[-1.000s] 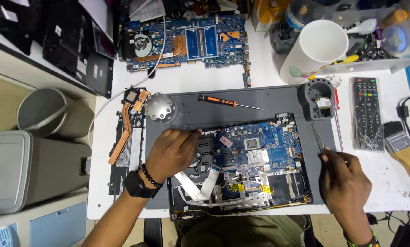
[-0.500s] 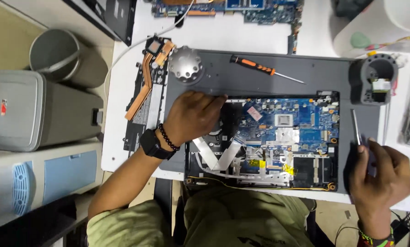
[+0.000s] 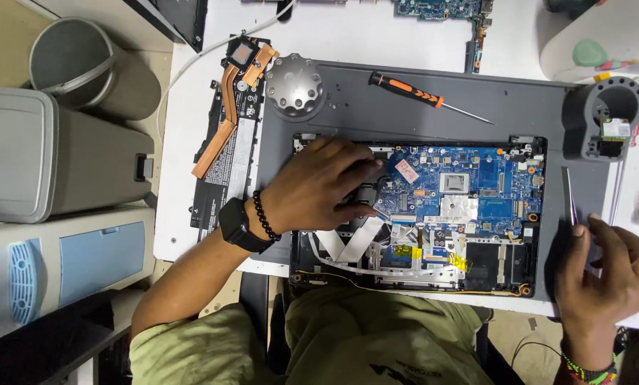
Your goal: Repairing a laptop by connecting internal ribbon cables and securing components with a screwdriver.
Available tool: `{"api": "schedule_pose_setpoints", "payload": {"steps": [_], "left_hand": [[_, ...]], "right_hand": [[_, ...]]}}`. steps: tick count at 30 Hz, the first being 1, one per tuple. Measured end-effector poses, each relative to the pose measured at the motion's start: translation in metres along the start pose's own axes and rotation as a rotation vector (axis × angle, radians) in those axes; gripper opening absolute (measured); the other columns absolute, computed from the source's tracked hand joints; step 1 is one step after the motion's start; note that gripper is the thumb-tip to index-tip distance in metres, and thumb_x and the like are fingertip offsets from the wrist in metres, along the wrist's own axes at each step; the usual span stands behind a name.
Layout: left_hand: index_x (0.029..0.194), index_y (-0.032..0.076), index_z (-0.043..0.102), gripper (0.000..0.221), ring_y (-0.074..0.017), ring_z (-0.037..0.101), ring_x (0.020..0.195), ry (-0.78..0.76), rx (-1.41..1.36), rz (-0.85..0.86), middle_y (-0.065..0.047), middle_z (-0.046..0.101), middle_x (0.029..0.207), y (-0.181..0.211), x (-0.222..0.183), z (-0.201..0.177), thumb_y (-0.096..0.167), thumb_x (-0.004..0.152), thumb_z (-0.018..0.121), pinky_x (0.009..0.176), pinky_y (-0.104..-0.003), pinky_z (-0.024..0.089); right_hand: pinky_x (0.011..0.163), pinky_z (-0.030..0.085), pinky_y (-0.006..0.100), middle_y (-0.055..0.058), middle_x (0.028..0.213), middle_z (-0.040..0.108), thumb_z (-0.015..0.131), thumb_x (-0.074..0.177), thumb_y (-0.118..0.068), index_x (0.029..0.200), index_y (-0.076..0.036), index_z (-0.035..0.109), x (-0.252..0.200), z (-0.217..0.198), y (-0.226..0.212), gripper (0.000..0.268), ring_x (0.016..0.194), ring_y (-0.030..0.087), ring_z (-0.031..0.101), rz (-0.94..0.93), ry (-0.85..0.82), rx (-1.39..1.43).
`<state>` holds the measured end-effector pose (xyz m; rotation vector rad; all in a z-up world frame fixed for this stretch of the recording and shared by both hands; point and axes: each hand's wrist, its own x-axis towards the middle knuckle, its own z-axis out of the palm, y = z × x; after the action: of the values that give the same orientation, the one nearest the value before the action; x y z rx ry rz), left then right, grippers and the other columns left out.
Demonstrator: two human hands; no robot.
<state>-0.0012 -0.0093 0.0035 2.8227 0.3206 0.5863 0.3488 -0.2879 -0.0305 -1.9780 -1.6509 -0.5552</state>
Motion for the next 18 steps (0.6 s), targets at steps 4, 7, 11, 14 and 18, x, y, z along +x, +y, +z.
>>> {"api": "schedule_pose_setpoints", "payload": {"steps": [4,7,11,14,18], "left_hand": [[0.128,0.007,0.068,0.061,-0.0315,0.057,0.107,0.033,-0.044,0.0,-0.011,0.059,0.128,-0.002,-0.0007,0.0006,0.058,0.096,0.068,0.09,-0.045,0.046],[0.13,0.008,0.067,0.06,-0.0316,0.056,0.109,0.022,-0.063,-0.01,-0.01,0.058,0.13,-0.001,-0.0015,0.0005,0.058,0.095,0.067,0.089,-0.046,0.045],[0.132,0.009,0.066,0.062,-0.0332,0.054,0.117,0.027,-0.064,-0.027,-0.01,0.057,0.133,-0.002,-0.0031,0.0064,0.059,0.096,0.065,0.093,-0.049,0.045],[0.13,0.01,0.067,0.061,-0.0329,0.054,0.118,0.019,-0.066,-0.029,-0.01,0.058,0.129,-0.0014,0.0,0.0018,0.058,0.092,0.07,0.091,-0.047,0.046],[0.13,0.008,0.066,0.06,-0.0336,0.054,0.119,0.021,-0.044,-0.013,-0.011,0.058,0.128,0.0013,0.0021,0.0006,0.056,0.094,0.069,0.092,-0.047,0.048]], "right_hand": [[0.082,0.052,0.047,0.034,0.116,0.072,0.079,0.127,0.008,0.13,0.021,0.086,-0.0044,-0.0032,0.0018,0.014,0.094,0.041,0.067,0.012,-0.013,0.041],[0.082,0.051,0.047,0.033,0.114,0.071,0.079,0.128,0.009,0.126,0.021,0.086,-0.0081,-0.0024,0.0037,0.014,0.094,0.042,0.067,0.0,0.039,0.038],[0.083,0.053,0.047,0.031,0.11,0.079,0.079,0.121,0.014,0.113,0.022,0.083,-0.0038,-0.0014,0.0014,0.012,0.095,0.041,0.067,-0.054,0.133,0.027],[0.084,0.052,0.047,0.029,0.107,0.076,0.082,0.118,0.012,0.114,0.019,0.085,-0.0024,-0.0019,-0.0021,0.009,0.093,0.041,0.068,-0.04,0.149,0.019],[0.08,0.05,0.043,0.026,0.108,0.076,0.084,0.117,0.01,0.117,0.015,0.086,-0.0035,-0.0016,0.0004,0.006,0.086,0.035,0.065,0.004,0.103,0.019]]}}
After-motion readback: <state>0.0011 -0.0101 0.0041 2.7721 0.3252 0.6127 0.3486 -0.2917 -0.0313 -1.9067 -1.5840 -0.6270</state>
